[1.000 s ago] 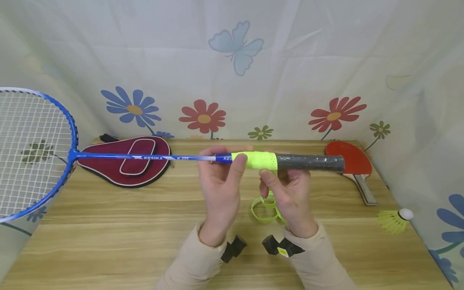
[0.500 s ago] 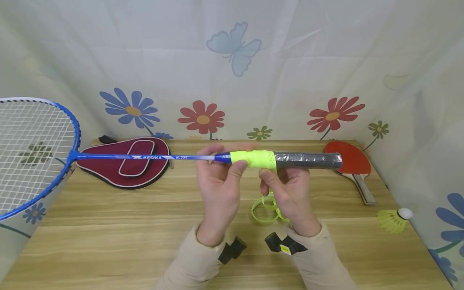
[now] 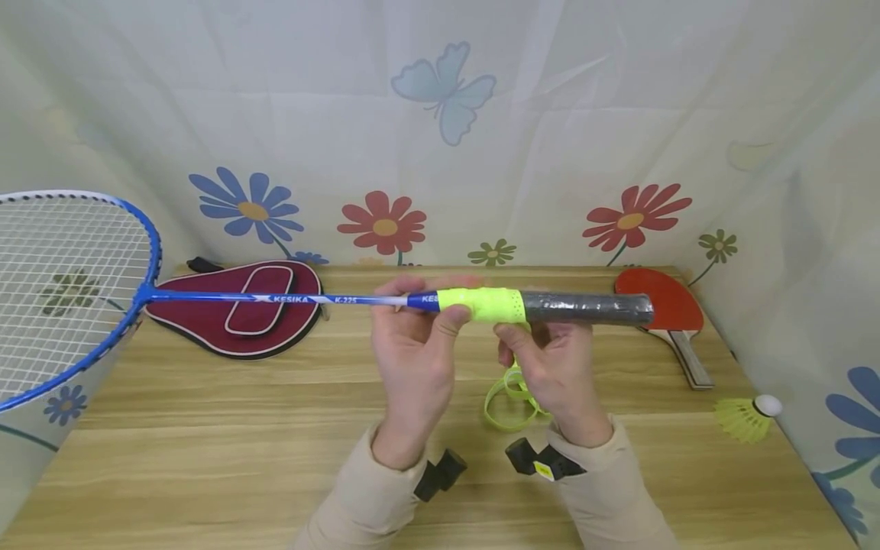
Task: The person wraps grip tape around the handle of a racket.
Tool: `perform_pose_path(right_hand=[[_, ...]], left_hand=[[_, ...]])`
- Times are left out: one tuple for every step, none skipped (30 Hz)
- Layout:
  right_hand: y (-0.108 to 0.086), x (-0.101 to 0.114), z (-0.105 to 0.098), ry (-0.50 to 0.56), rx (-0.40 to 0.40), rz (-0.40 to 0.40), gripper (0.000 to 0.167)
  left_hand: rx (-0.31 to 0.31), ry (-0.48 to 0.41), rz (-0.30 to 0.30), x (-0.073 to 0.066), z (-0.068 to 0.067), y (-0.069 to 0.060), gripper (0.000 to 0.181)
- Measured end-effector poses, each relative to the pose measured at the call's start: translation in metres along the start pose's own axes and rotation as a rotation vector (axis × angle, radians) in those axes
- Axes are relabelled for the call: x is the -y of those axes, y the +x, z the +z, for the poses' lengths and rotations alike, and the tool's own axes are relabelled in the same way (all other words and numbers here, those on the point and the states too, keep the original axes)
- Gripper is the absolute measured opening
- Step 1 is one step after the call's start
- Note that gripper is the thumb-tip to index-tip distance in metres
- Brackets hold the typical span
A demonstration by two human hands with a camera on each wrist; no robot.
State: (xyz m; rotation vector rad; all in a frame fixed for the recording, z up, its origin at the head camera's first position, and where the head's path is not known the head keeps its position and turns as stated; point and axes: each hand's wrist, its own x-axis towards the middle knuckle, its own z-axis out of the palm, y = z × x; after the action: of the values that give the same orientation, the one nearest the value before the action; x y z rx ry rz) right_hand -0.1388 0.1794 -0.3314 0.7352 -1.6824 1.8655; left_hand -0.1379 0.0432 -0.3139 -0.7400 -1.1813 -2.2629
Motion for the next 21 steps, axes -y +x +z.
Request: perform_pose_path(right_hand=[[-0.0001,-0.0003,0.0008,-0.001,-0.010,0.000,0.019],[-0.0005,-0.0005,0.0016,-0.001,-0.023,0.000,0.018],[-0.0010,-0.0006,0.0025,0.001,-0.033,-0.001,0.018],[-0.0014,-0.0008,0.0034,0.005,-0.041,0.001,0.019],[-0.0018,-0.0010,0.0044,0.011,-0.048,0.003,0.019],[-0.0021,-0.0011,0.0052,0.020,-0.052,0.004,0.021],[-0.0025,-0.0012,0.0059,0.030,-0.055,0.005,0.022],[-0.0026,-0.0011,0.0065,0.038,-0.054,0.006,0.023],[-0.0027,-0.0010,0.0068,0.045,-0.049,0.007,0.024],[-0.0026,-0.0011,0.0069,0.052,-0.042,0.009,0.026],[-0.0026,-0.0010,0.0067,0.060,-0.035,0.009,0.028],[-0.0027,-0.0007,0.0063,0.064,-0.027,0.009,0.029],[-0.0027,-0.0005,0.0058,0.066,-0.019,0.007,0.028],[-0.0027,-0.0003,0.0052,0.062,-0.013,0.004,0.026],[-0.0028,-0.0001,0.0046,0.060,-0.008,0.000,0.026],[-0.0027,-0.0001,0.0041,0.059,-0.005,-0.005,0.026],[-0.0026,-0.0001,0.0038,0.059,-0.004,-0.010,0.026],[-0.0023,-0.0002,0.0036,0.058,-0.004,-0.017,0.027],[-0.0021,-0.0004,0.0037,0.061,-0.007,-0.024,0.027],[-0.0019,-0.0006,0.0040,0.065,-0.010,-0.030,0.027],[-0.0017,-0.0008,0.0045,0.075,-0.014,-0.036,0.028]], left_hand=[[-0.004,0.005,-0.001,-0.0004,-0.0001,-0.0002,0.044],[-0.008,0.013,-0.002,-0.0010,-0.0001,-0.0002,0.044],[-0.010,0.020,-0.004,-0.0014,-0.0003,-0.0003,0.043],[-0.013,0.025,-0.005,-0.0017,-0.0004,-0.0003,0.042],[-0.016,0.032,-0.006,-0.0020,-0.0006,-0.0003,0.042],[-0.019,0.038,-0.007,-0.0022,-0.0008,-0.0003,0.041],[-0.023,0.044,-0.009,-0.0025,-0.0010,-0.0002,0.041],[-0.025,0.051,-0.010,-0.0028,-0.0011,-0.0001,0.041],[-0.028,0.057,-0.014,-0.0030,-0.0012,-0.0001,0.041],[-0.030,0.064,-0.018,-0.0031,-0.0013,-0.0001,0.041],[-0.032,0.071,-0.023,-0.0035,-0.0014,-0.0001,0.041],[-0.033,0.079,-0.029,-0.0039,-0.0015,-0.0002,0.041],[-0.033,0.087,-0.035,-0.0041,-0.0014,-0.0003,0.042],[-0.031,0.098,-0.040,-0.0045,-0.0013,-0.0004,0.042],[-0.031,0.107,-0.045,-0.0049,-0.0012,-0.0006,0.043],[-0.031,0.112,-0.047,-0.0053,-0.0010,-0.0007,0.043],[-0.032,0.114,-0.049,-0.0057,-0.0008,-0.0008,0.043],[-0.034,0.117,-0.050,-0.0058,-0.0007,-0.0010,0.043],[-0.036,0.116,-0.049,-0.0057,-0.0005,-0.0010,0.043],[-0.040,0.113,-0.048,-0.0055,-0.0003,-0.0011,0.042],[-0.044,0.105,-0.045,-0.0052,-0.0003,-0.0011,0.043]])
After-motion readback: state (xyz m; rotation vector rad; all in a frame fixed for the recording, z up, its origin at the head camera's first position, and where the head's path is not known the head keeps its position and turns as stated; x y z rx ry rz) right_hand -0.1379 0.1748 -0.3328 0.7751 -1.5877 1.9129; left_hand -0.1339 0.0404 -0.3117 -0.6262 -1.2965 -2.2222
